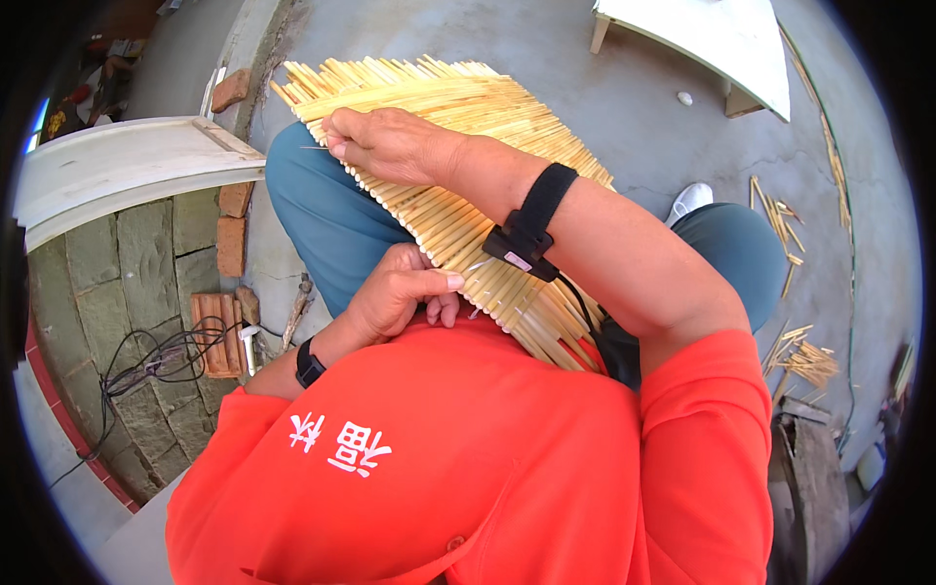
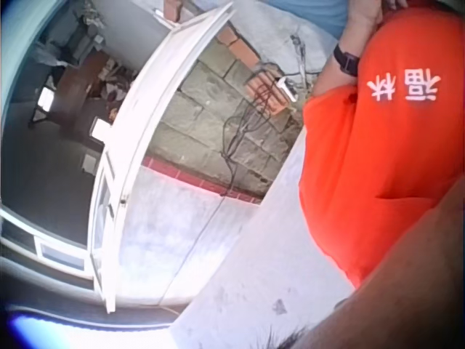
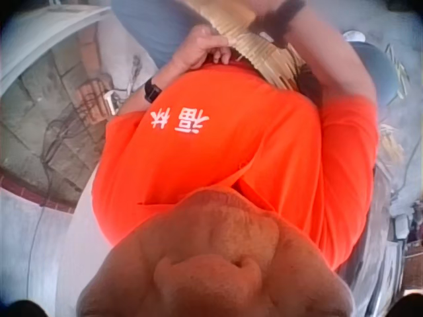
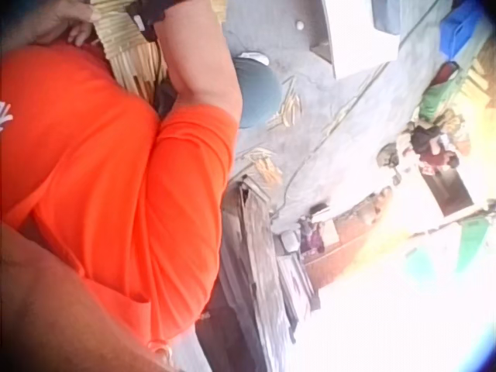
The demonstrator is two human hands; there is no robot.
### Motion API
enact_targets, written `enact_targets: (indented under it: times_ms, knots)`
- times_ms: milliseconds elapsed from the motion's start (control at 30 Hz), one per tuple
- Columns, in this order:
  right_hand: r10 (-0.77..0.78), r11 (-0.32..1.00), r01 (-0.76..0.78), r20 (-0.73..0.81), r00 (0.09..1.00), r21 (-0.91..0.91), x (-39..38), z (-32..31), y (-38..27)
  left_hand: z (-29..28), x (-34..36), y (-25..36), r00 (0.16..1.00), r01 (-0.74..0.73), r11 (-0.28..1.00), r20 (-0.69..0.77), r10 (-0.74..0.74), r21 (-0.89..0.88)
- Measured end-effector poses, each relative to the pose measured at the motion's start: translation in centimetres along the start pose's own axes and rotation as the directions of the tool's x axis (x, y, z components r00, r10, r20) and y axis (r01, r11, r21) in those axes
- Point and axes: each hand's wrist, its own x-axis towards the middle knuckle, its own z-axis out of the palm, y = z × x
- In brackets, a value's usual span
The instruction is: The person threads a white string through holes in small bamboo sticks by hand to assemble a mat.
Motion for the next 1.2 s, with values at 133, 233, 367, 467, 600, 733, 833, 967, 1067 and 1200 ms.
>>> enact_targets:
  times_ms: [133, 233, 367, 467, 600, 733, 833, 967, 1067, 1200]
  knots:
    - [0.048, 0.999, -0.049, 0.081, 0.996, 0.006, -2.1, -1.0, -1.6, -0.2, 0.2, -0.2, 1.0, -0.021, 0.999, 0.015, 0.021, 0.033]
    - [0.05, 0.999, -0.05, 0.078, 0.996, -0.004, -3.8, -0.8, -1.9, -0.1, 0.2, -0.3, 1.0, -0.019, 0.999, 0.014, 0.019, 0.04]
    - [-0.008, 1.0, 0.011, 0.081, 0.997, -0.026, -4.1, -0.9, -1.8, 0.2, 0.0, -0.1, 0.999, -0.026, 0.999, -0.018, 0.026, 0.02]
    - [0.007, 0.998, 0.0, 0.126, 0.992, -0.056, -4.8, -1.3, -2.1, 0.0, 0.1, -0.2, 0.999, -0.019, 0.999, -0.025, 0.02, 0.033]
    - [0.045, 0.997, -0.032, 0.172, 0.984, -0.077, -6.6, -1.5, -3.1, -0.2, 0.1, -0.4, 0.999, -0.017, 0.998, -0.031, 0.018, 0.058]
    - [0.103, 0.991, -0.083, 0.21, 0.972, -0.101, -8.3, -1.9, -4.3, -0.5, 0.3, -0.7, 0.999, -0.029, 0.995, -0.009, 0.031, 0.1]
    - [0.102, 0.994, -0.089, 0.216, 0.971, -0.069, -9.1, -1.7, -4.5, -0.2, 0.3, -0.7, 0.999, -0.029, 0.995, -0.026, 0.032, 0.097]
    - [0.119, 0.992, -0.11, 0.202, 0.972, -0.055, -10.8, -1.7, -5.1, -0.1, 0.2, -0.8, 0.999, -0.014, 0.997, -0.051, 0.017, 0.073]
    - [0.224, 0.974, -0.22, 0.259, 0.939, -0.046, -11.3, -2.0, -5.9, -0.1, 0.2, -0.8, 0.998, -0.033, 0.999, -0.045, 0.034, 0.032]
    - [0.097, 0.939, -0.146, 0.167, 0.981, 0.312, -11.4, -2.1, -3.8, 0.2, 0.0, -0.6, 0.998, -0.026, 0.999, -0.048, 0.028, 0.041]
